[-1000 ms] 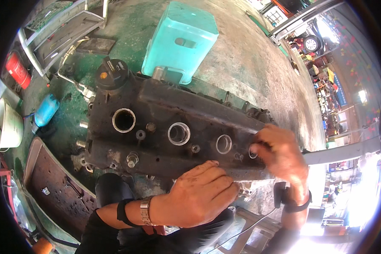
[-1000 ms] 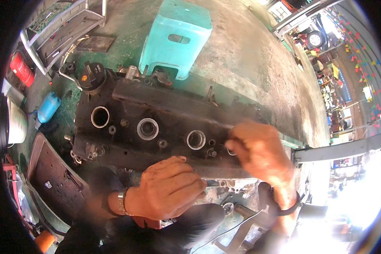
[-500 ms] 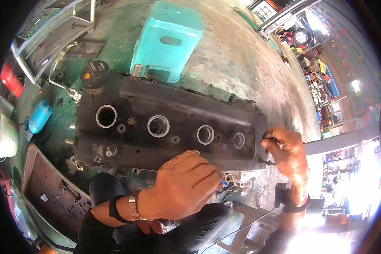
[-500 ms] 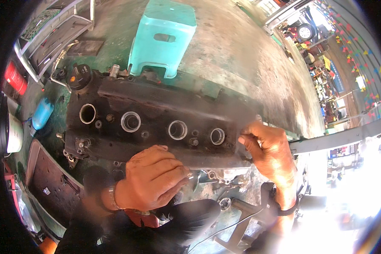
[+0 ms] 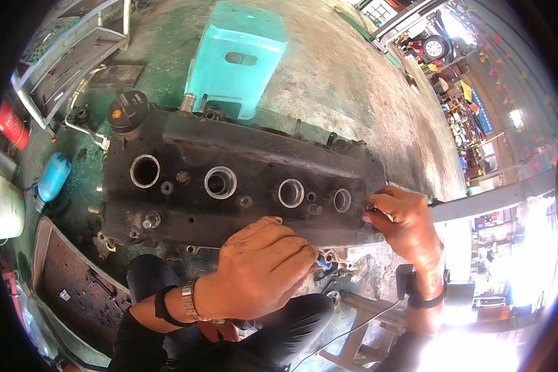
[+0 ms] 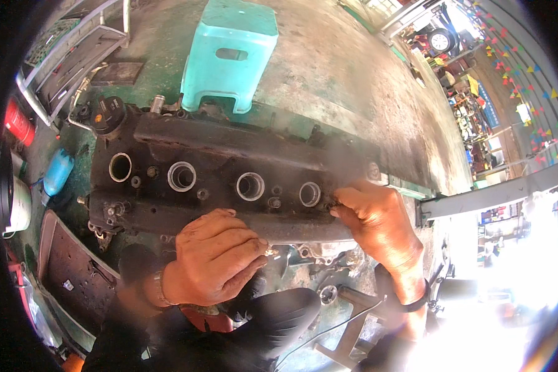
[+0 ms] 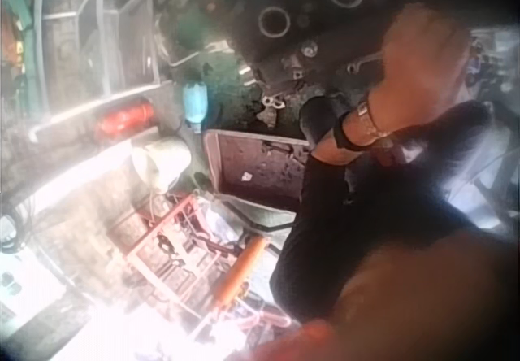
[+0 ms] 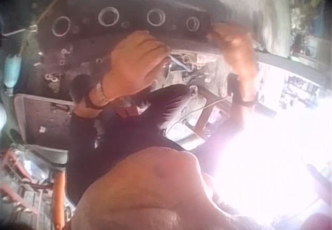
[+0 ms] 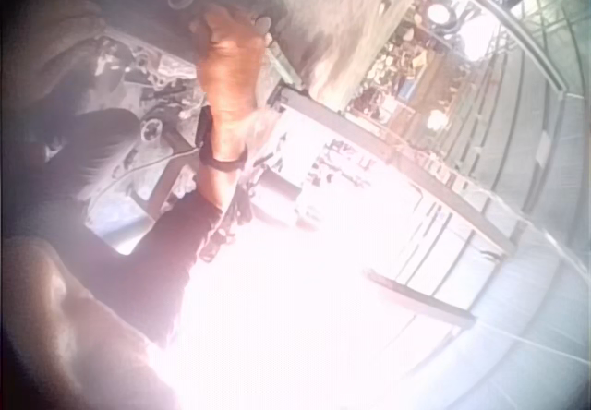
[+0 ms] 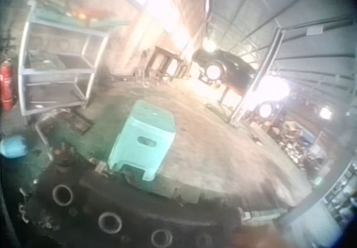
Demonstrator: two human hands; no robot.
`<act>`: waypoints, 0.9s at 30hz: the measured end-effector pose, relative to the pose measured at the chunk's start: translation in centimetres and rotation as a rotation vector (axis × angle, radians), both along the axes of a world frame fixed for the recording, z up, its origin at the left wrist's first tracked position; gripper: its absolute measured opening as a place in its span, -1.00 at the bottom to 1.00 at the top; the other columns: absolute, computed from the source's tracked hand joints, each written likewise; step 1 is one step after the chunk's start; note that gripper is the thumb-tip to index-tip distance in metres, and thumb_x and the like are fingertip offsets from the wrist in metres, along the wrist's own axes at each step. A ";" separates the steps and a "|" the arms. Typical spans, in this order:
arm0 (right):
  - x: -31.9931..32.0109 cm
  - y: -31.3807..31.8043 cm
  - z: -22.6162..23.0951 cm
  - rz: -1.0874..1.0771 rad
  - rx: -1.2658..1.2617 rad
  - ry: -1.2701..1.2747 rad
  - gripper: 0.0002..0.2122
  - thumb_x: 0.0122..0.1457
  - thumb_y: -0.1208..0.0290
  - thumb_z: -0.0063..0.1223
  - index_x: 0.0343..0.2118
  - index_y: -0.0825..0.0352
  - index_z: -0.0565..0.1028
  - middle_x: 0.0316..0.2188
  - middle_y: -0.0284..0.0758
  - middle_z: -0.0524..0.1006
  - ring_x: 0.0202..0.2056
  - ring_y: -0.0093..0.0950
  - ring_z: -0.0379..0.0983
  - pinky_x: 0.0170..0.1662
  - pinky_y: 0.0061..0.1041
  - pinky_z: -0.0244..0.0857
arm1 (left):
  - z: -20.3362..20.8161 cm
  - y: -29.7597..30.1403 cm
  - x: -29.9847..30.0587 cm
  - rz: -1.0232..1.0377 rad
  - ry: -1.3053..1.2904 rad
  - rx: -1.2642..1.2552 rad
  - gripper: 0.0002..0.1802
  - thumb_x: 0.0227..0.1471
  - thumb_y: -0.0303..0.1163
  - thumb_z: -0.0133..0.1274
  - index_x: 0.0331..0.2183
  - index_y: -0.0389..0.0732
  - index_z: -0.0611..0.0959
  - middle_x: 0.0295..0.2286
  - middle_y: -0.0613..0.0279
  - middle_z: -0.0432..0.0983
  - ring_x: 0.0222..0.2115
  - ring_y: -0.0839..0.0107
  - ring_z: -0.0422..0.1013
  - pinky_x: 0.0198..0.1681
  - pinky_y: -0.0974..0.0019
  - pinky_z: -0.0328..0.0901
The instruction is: The person lifts a metal engine valve cover and places it on top of an engine block. They then insert several small metal rings into the circular openings on the cover and press them into place.
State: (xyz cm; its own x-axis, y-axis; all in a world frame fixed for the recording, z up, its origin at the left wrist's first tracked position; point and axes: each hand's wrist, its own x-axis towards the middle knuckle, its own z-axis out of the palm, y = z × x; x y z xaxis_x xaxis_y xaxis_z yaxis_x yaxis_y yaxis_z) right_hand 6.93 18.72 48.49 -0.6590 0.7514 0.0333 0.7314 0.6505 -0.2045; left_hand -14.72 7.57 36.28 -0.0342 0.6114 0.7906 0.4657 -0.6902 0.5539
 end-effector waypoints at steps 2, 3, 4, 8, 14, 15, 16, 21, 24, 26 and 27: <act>-0.2 -0.2 -0.1 -0.010 0.016 -0.034 -0.84 -0.03 0.55 0.33 -0.41 0.33 0.53 -0.51 -0.17 0.48 -0.44 -0.10 0.49 -0.42 -0.29 0.30 | 0.0 0.0 0.0 0.001 -0.001 0.001 -0.69 -0.22 -0.48 0.35 -0.32 -0.24 0.65 -0.41 0.19 0.61 -0.39 0.22 0.53 -0.16 0.08 0.43; -0.3 -0.2 -0.2 -0.004 0.021 -0.037 -0.84 -0.04 0.54 0.33 -0.42 0.33 0.52 -0.52 -0.17 0.48 -0.44 -0.09 0.49 -0.43 -0.27 0.30 | 0.0 0.0 0.0 0.002 -0.002 0.003 -0.69 -0.22 -0.48 0.35 -0.32 -0.24 0.65 -0.41 0.19 0.61 -0.39 0.22 0.53 -0.16 0.08 0.44; -0.4 -0.2 -0.3 -0.013 0.011 -0.038 -0.83 -0.04 0.53 0.34 -0.44 0.34 0.51 -0.52 -0.17 0.47 -0.44 -0.08 0.49 -0.43 -0.26 0.30 | 0.0 0.0 0.0 0.006 0.002 -0.001 -0.69 -0.22 -0.49 0.35 -0.32 -0.24 0.65 -0.41 0.19 0.61 -0.39 0.22 0.53 -0.17 0.08 0.44; -0.5 0.2 -0.5 0.037 0.058 -0.062 -0.82 -0.04 0.47 0.36 -0.47 0.32 0.50 -0.54 -0.20 0.46 -0.48 -0.11 0.48 -0.45 -0.23 0.29 | 0.0 0.1 0.0 0.002 -0.004 0.006 -0.69 -0.23 -0.49 0.35 -0.33 -0.23 0.65 -0.42 0.19 0.60 -0.39 0.22 0.53 -0.19 0.08 0.44; -0.4 0.0 -0.8 0.060 0.102 -0.107 -0.81 -0.04 0.44 0.36 -0.51 0.31 0.48 -0.54 -0.22 0.45 -0.49 -0.13 0.47 -0.46 -0.23 0.29 | 0.0 0.1 0.0 -0.003 -0.030 0.006 -0.70 -0.24 -0.49 0.35 -0.34 -0.25 0.66 -0.43 0.17 0.60 -0.39 0.21 0.53 -0.20 0.08 0.45; -0.4 -0.1 -0.8 0.054 0.096 -0.100 -0.81 -0.04 0.45 0.35 -0.51 0.31 0.48 -0.54 -0.22 0.44 -0.49 -0.13 0.47 -0.45 -0.23 0.29 | 0.0 0.1 0.0 -0.005 -0.028 0.006 -0.70 -0.24 -0.49 0.35 -0.34 -0.25 0.66 -0.43 0.17 0.60 -0.39 0.21 0.53 -0.20 0.08 0.45; -0.4 -0.1 -0.9 0.033 0.075 -0.093 -0.81 -0.03 0.45 0.35 -0.51 0.31 0.49 -0.54 -0.22 0.44 -0.49 -0.13 0.48 -0.45 -0.23 0.29 | 0.0 0.1 0.0 -0.004 -0.023 0.001 -0.70 -0.24 -0.49 0.36 -0.34 -0.25 0.66 -0.43 0.17 0.59 -0.40 0.21 0.52 -0.20 0.08 0.45; -0.3 -0.4 -0.9 0.076 0.109 -0.116 -0.83 -0.02 0.48 0.34 -0.50 0.33 0.49 -0.55 -0.21 0.42 -0.49 -0.14 0.48 -0.47 -0.23 0.29 | -0.1 0.1 -0.1 -0.008 -0.012 0.006 -0.73 -0.18 -0.47 0.32 -0.33 -0.27 0.65 -0.42 0.18 0.56 -0.37 0.22 0.51 -0.16 0.08 0.45; -0.3 -0.8 -1.0 0.088 0.148 -0.124 -0.84 -0.01 0.49 0.33 -0.47 0.33 0.50 -0.55 -0.21 0.43 -0.49 -0.14 0.47 -0.48 -0.25 0.30 | -0.2 0.0 -0.1 -0.013 -0.007 0.004 -0.74 -0.15 -0.46 0.29 -0.33 -0.28 0.64 -0.41 0.19 0.54 -0.37 0.22 0.50 -0.14 0.08 0.45; -0.2 -0.9 -1.2 0.070 0.157 -0.099 -0.84 -0.01 0.49 0.33 -0.45 0.32 0.50 -0.54 -0.21 0.45 -0.50 -0.14 0.47 -0.48 -0.27 0.31 | -0.2 0.0 -0.1 -0.017 -0.013 0.006 -0.74 -0.15 -0.47 0.29 -0.33 -0.28 0.64 -0.41 0.19 0.54 -0.37 0.23 0.49 -0.15 0.09 0.45; -0.2 -0.9 -1.4 0.051 0.157 -0.071 -0.84 -0.01 0.49 0.33 -0.44 0.32 0.50 -0.53 -0.21 0.46 -0.50 -0.14 0.47 -0.48 -0.27 0.31 | -0.2 0.0 -0.1 -0.020 -0.018 0.009 -0.75 -0.15 -0.47 0.29 -0.33 -0.29 0.64 -0.42 0.19 0.54 -0.38 0.23 0.49 -0.15 0.09 0.45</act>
State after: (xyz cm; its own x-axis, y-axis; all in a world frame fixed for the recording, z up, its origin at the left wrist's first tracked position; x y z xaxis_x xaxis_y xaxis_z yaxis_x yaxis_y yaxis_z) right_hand 6.70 17.79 47.07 -0.7013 0.7059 0.0996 0.7053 0.7074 -0.0470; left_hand -14.81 7.60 36.10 -0.0359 0.6049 0.7955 0.4418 -0.7044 0.5556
